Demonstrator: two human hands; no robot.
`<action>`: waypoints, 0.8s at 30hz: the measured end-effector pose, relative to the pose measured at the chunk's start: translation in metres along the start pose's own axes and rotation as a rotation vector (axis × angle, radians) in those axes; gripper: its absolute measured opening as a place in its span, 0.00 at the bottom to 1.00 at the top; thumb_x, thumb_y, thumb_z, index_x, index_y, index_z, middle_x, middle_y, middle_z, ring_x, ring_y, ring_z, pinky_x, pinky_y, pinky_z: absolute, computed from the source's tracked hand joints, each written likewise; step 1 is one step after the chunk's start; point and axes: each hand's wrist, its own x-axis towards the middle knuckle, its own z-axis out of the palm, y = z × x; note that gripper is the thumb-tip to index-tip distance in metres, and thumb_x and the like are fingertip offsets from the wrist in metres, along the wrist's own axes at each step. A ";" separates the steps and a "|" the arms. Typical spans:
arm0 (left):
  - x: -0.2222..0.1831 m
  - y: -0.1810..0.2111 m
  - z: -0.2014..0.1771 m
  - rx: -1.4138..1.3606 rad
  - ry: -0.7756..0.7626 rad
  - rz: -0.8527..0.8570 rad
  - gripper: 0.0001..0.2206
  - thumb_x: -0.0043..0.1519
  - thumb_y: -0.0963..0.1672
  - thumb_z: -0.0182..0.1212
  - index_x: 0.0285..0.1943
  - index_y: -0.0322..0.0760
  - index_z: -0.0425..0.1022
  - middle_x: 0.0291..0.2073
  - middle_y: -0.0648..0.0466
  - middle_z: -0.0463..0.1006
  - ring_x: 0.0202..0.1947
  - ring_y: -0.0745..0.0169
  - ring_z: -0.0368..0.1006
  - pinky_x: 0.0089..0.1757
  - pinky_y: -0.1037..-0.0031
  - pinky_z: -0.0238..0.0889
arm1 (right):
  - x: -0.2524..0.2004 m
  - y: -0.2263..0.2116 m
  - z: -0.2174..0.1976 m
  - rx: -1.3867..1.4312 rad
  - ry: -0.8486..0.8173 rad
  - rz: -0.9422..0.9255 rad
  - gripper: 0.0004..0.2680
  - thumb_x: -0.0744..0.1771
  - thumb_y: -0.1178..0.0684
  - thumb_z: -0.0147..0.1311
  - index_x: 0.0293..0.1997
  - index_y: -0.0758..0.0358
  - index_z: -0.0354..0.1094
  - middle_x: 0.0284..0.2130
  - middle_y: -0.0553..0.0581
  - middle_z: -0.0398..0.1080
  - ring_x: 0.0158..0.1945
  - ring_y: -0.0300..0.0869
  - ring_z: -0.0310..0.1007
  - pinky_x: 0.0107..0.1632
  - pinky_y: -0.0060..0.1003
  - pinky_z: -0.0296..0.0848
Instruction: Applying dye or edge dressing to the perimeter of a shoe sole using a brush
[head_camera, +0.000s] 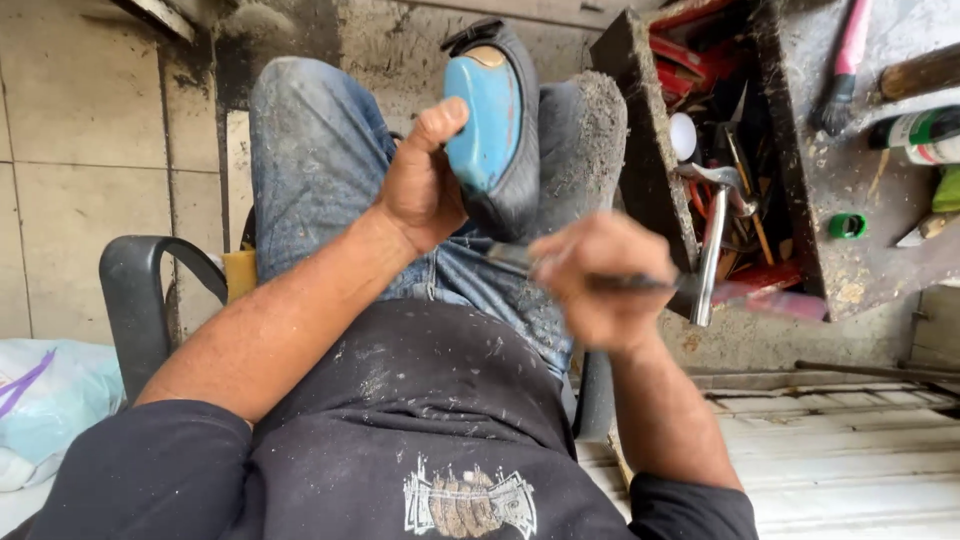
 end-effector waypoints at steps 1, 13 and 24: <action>0.003 0.001 0.000 -0.028 0.012 0.024 0.19 0.54 0.53 0.70 0.44 0.38 0.77 0.31 0.51 0.80 0.36 0.58 0.78 0.46 0.62 0.75 | 0.002 0.015 -0.012 0.015 0.103 -0.034 0.08 0.63 0.67 0.63 0.31 0.65 0.65 0.24 0.68 0.73 0.21 0.48 0.74 0.26 0.37 0.74; -0.018 0.008 0.003 -0.209 -0.148 -0.018 0.26 0.55 0.55 0.64 0.53 0.32 0.77 0.40 0.42 0.83 0.40 0.50 0.80 0.49 0.59 0.75 | 0.006 -0.004 -0.015 -0.019 0.002 0.003 0.11 0.62 0.66 0.62 0.17 0.63 0.66 0.20 0.61 0.72 0.26 0.51 0.77 0.34 0.39 0.77; -0.037 0.021 -0.065 -0.121 -0.689 -0.342 0.47 0.56 0.49 0.73 0.79 0.23 0.46 0.69 0.33 0.61 0.67 0.37 0.59 0.64 0.47 0.52 | 0.030 0.009 -0.052 0.070 -0.182 -0.073 0.10 0.65 0.66 0.55 0.21 0.59 0.68 0.17 0.57 0.70 0.20 0.47 0.73 0.33 0.41 0.76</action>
